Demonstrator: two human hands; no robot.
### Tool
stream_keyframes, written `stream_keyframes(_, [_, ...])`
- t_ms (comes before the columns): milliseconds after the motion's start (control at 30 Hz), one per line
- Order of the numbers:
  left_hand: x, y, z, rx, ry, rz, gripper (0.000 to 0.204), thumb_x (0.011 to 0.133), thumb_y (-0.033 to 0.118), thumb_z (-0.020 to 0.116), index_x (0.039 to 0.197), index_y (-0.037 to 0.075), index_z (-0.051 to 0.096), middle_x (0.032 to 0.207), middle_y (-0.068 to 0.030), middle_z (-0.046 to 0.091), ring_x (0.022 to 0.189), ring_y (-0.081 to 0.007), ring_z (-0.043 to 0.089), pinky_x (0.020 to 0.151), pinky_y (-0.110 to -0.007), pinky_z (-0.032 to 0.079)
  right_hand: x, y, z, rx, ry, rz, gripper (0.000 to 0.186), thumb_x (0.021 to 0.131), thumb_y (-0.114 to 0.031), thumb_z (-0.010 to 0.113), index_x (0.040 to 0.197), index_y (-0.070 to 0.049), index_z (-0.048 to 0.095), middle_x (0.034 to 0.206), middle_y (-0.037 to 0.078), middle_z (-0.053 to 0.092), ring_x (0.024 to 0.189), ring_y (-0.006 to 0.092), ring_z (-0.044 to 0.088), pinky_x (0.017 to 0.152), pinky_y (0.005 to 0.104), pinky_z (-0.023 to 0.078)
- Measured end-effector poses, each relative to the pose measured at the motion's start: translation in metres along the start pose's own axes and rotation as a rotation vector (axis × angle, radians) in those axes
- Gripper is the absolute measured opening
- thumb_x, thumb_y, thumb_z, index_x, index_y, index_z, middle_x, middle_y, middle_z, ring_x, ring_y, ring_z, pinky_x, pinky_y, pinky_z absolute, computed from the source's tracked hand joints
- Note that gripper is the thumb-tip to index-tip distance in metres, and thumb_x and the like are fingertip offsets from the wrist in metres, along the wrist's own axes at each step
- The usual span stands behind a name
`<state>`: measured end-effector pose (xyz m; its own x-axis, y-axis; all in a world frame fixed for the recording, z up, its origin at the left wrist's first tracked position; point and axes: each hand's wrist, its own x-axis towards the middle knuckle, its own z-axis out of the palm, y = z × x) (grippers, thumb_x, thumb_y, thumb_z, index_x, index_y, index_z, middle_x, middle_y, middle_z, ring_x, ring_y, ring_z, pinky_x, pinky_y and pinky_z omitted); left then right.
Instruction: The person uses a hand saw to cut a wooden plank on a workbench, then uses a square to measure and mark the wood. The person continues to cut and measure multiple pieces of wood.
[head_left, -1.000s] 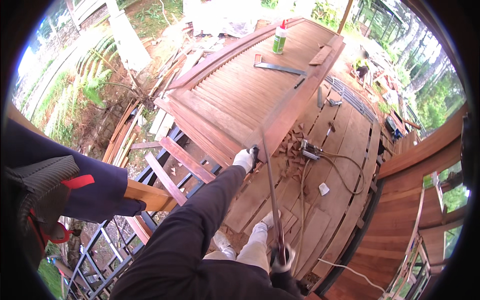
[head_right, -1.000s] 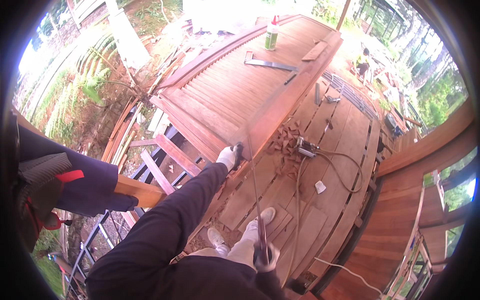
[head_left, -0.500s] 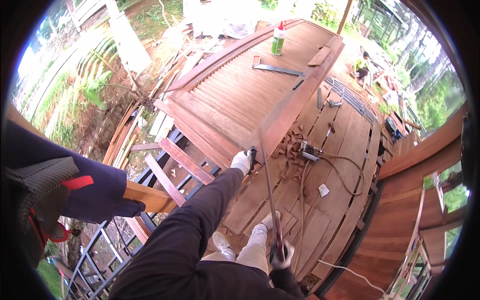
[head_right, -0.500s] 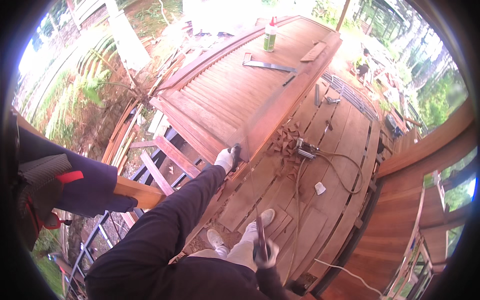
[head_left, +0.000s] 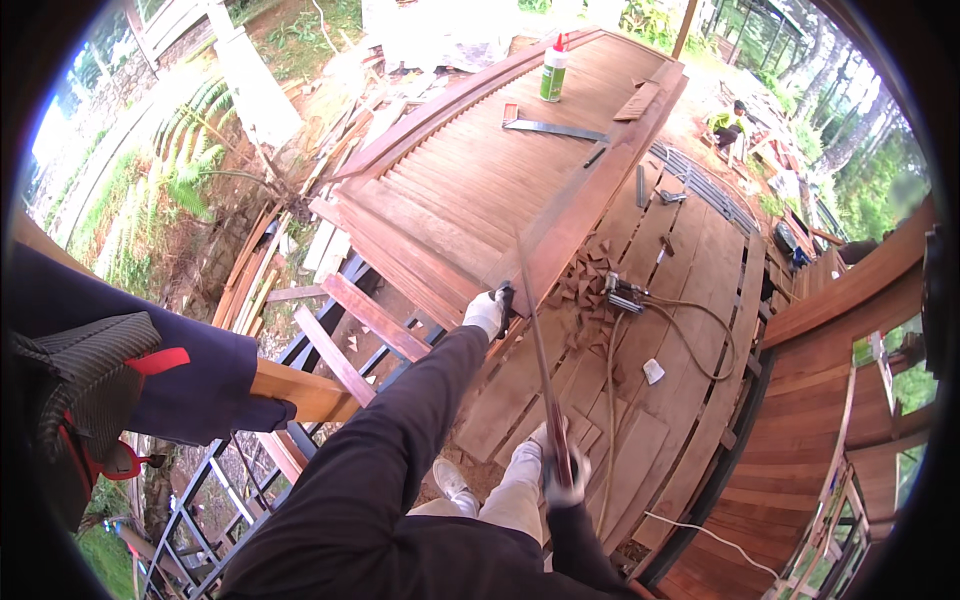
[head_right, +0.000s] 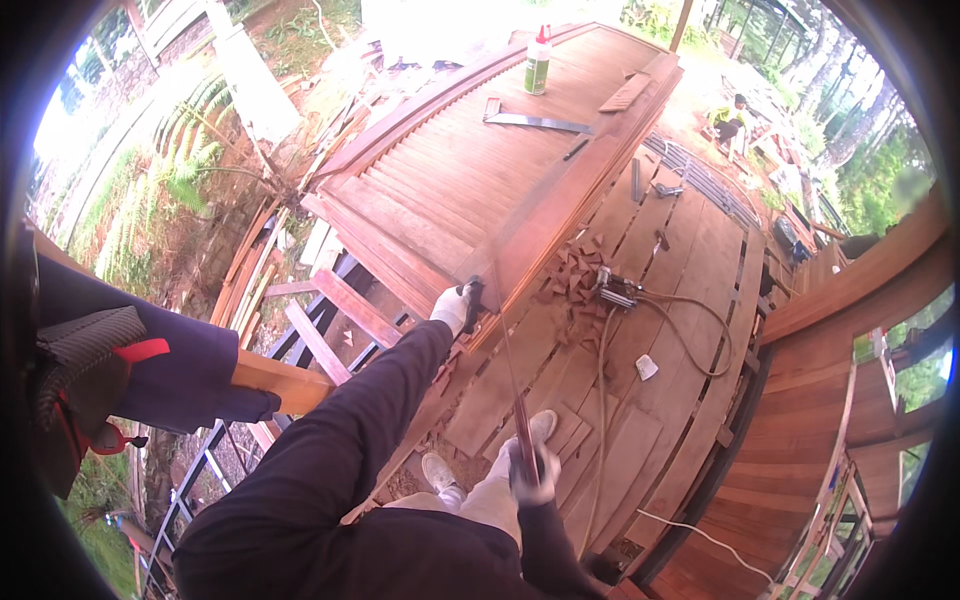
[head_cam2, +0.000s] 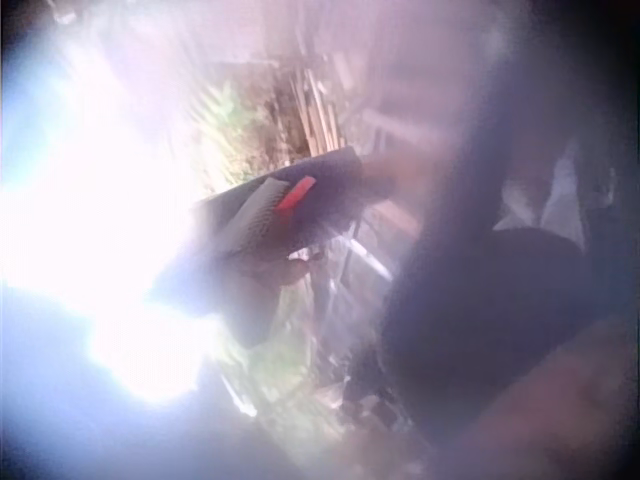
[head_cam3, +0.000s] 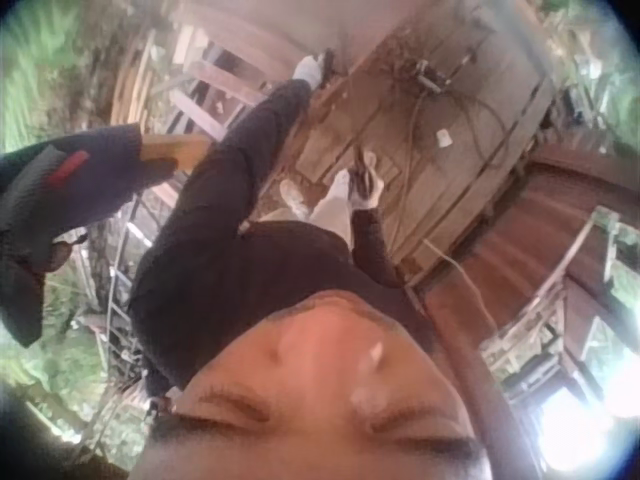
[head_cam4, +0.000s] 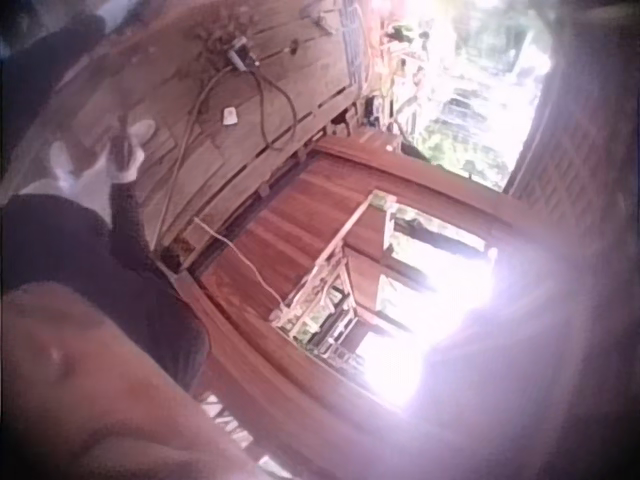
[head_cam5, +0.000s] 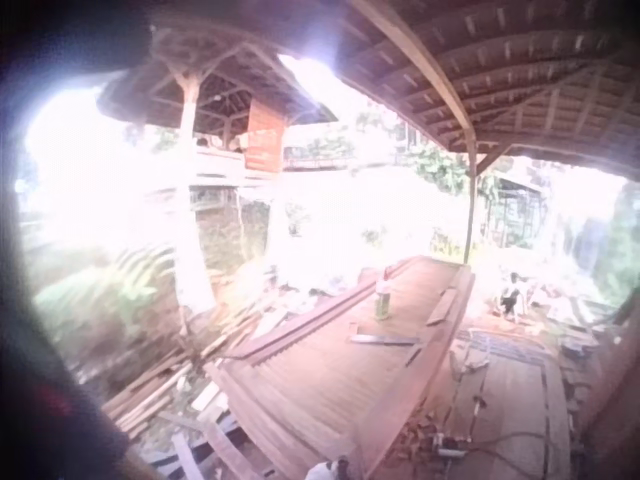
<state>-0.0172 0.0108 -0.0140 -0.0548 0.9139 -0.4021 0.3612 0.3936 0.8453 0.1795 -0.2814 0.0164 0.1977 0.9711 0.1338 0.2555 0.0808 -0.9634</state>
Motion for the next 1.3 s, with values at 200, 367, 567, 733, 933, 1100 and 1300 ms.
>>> stream_keyframes(200, [-0.008,0.013,-0.003,-0.072,0.016,-0.073,0.042,0.104,0.039,0.047,0.097,0.002,0.066,0.074,-0.0116,0.068,0.058,-0.0242,0.067,0.051,-0.037,0.054,0.092,-0.007,0.051,0.062,0.050,-0.128,0.008,0.082,0.001,0.066,0.089,-0.001,0.063,0.074,0.010,0.065,0.065,0.0207,0.064,0.063,0.0322,0.051])
stream_keyframes(367, [0.009,-0.024,-0.005,0.302,0.212,0.212,0.055,0.103,0.048,0.043,0.090,0.001,0.068,0.071,-0.0170,0.067,0.070,-0.0291,0.071,0.065,-0.044,0.054,-0.077,0.047,-0.011,-0.042,0.111,0.054,0.009,0.086,-0.009,0.072,0.083,-0.002,0.068,0.066,0.006,0.063,0.057,0.0167,0.064,0.057,0.0313,0.052])
stream_keyframes(567, [-0.001,0.008,0.006,0.113,0.104,-0.005,0.062,0.103,0.053,0.039,0.092,0.000,0.070,0.074,-0.0170,0.069,0.070,-0.0294,0.071,0.067,-0.043,0.054,0.070,0.015,0.033,-0.071,-0.004,-0.093,0.003,0.087,-0.005,0.067,0.086,-0.004,0.064,0.064,0.007,0.060,0.057,0.0187,0.061,0.055,0.0336,0.048])
stream_keyframes(733, [-0.019,0.033,-0.007,0.109,0.075,0.000,0.055,0.103,0.047,0.043,0.094,0.001,0.070,0.073,-0.0147,0.070,0.066,-0.0284,0.071,0.065,-0.039,0.055,0.060,-0.009,0.033,0.036,0.035,0.054,0.006,0.084,-0.002,0.068,0.087,-0.002,0.063,0.066,0.010,0.061,0.059,0.0182,0.062,0.057,0.0327,0.047])
stream_keyframes(933, [-0.009,0.014,-0.002,0.091,0.068,-0.009,0.050,0.103,0.043,0.043,0.099,0.001,0.069,0.077,-0.0167,0.071,0.073,-0.0300,0.072,0.070,-0.040,0.056,-0.047,-0.021,-0.014,-0.099,0.054,0.015,0.010,0.084,-0.005,0.073,0.088,0.001,0.066,0.071,0.012,0.069,0.066,0.0178,0.069,0.064,0.0320,0.054])
stream_keyframes(1100, [0.008,0.003,0.007,0.214,0.251,0.174,0.051,0.103,0.043,0.041,0.097,0.002,0.071,0.080,-0.0183,0.072,0.076,-0.0317,0.072,0.072,-0.042,0.057,0.094,-0.048,0.037,-0.038,0.045,-0.127,0.008,0.086,-0.004,0.069,0.091,-0.002,0.063,0.069,0.011,0.064,0.061,0.0178,0.064,0.058,0.0322,0.049])
stream_keyframes(1300, [0.036,-0.035,-0.008,0.083,0.194,0.120,0.049,0.102,0.044,0.045,0.090,0.005,0.072,0.073,-0.0148,0.071,0.073,-0.0317,0.072,0.070,-0.040,0.056,-0.031,-0.038,-0.006,-0.042,-0.006,0.095,0.007,0.085,-0.005,0.071,0.089,-0.001,0.067,0.066,0.007,0.066,0.064,0.0153,0.068,0.062,0.0307,0.052])
